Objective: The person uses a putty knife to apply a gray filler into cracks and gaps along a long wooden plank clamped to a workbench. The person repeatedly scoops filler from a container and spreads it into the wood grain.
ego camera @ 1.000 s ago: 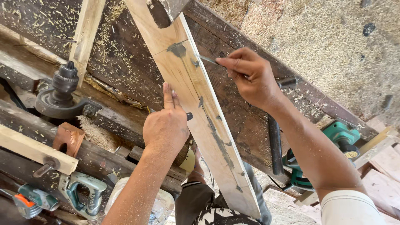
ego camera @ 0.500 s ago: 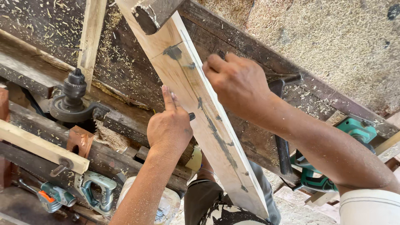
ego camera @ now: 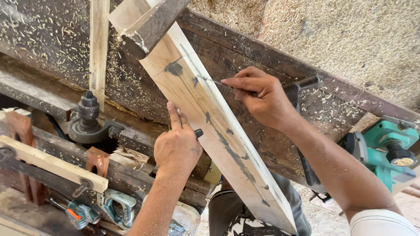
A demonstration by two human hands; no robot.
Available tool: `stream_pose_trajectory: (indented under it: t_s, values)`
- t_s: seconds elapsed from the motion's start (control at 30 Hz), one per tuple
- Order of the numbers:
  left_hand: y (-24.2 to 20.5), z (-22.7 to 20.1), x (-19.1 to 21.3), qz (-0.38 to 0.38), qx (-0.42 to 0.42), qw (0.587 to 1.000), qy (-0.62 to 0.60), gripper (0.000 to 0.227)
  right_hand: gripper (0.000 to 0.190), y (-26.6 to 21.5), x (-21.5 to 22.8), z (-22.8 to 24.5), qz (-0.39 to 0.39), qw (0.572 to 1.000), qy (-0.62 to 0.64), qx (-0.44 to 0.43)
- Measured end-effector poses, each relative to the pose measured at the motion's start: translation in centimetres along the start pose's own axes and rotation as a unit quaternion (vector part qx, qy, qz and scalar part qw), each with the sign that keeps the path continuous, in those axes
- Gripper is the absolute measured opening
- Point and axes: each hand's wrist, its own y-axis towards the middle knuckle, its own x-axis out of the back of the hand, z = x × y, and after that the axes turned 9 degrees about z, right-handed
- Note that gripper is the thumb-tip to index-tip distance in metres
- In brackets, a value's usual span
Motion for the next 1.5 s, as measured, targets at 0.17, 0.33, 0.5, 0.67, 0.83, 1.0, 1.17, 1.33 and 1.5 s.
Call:
stream_pose_trajectory:
  t_s: [0.17, 0.33, 0.5, 0.67, 0.83, 1.0, 1.17, 1.33, 1.5]
  values:
    - [0.1, -0.2, -0.1, -0.008, -0.004, 1.000, 0.022, 0.073, 0.034, -0.8, -1.8, 0.7, -0.051, 0.992, -0.091, 0.065]
    - [0.1, -0.3, -0.4, -0.034, 0.004, 0.999, 0.018, 0.074, 0.036, -1.5, -2.8, 2.7, -0.091, 0.930, -0.322, 0.154]
    - [0.2, -0.4, -0.8, -0.020, 0.014, 1.000, 0.005, 0.078, 0.041, -0.4, -3.4, 4.5, -0.061, 0.868, -0.475, 0.128]
    - [0.1, -0.4, -1.1, -0.035, 0.010, 0.999, 0.003, 0.074, 0.031, -0.8, -3.2, 5.6, 0.018, 0.915, -0.400, 0.039]
    - [0.1, -0.4, -0.8, 0.000, 0.008, 1.000, -0.002, 0.081, 0.033, -0.8, -0.5, 4.8, -0.025, 0.961, -0.258, 0.096]
    - [0.1, -0.4, -0.6, 0.011, 0.005, 1.000, 0.011, 0.083, 0.037, 0.3, 0.1, 3.2, -0.006, 0.977, -0.198, 0.084]
    - [0.1, -0.5, -0.4, 0.006, 0.001, 1.000, 0.006, 0.081, 0.041, 1.5, -0.3, 1.9, -0.004, 0.978, -0.185, 0.094]
    - [0.1, -0.6, -0.4, -0.007, -0.003, 1.000, 0.014, 0.084, 0.043, 1.7, -0.7, 1.0, -0.015, 0.972, -0.194, 0.133]
    - [0.1, -0.6, -0.6, -0.015, 0.001, 1.000, 0.010, 0.081, 0.045, 2.0, -1.4, 0.2, -0.019, 0.974, -0.185, 0.126]
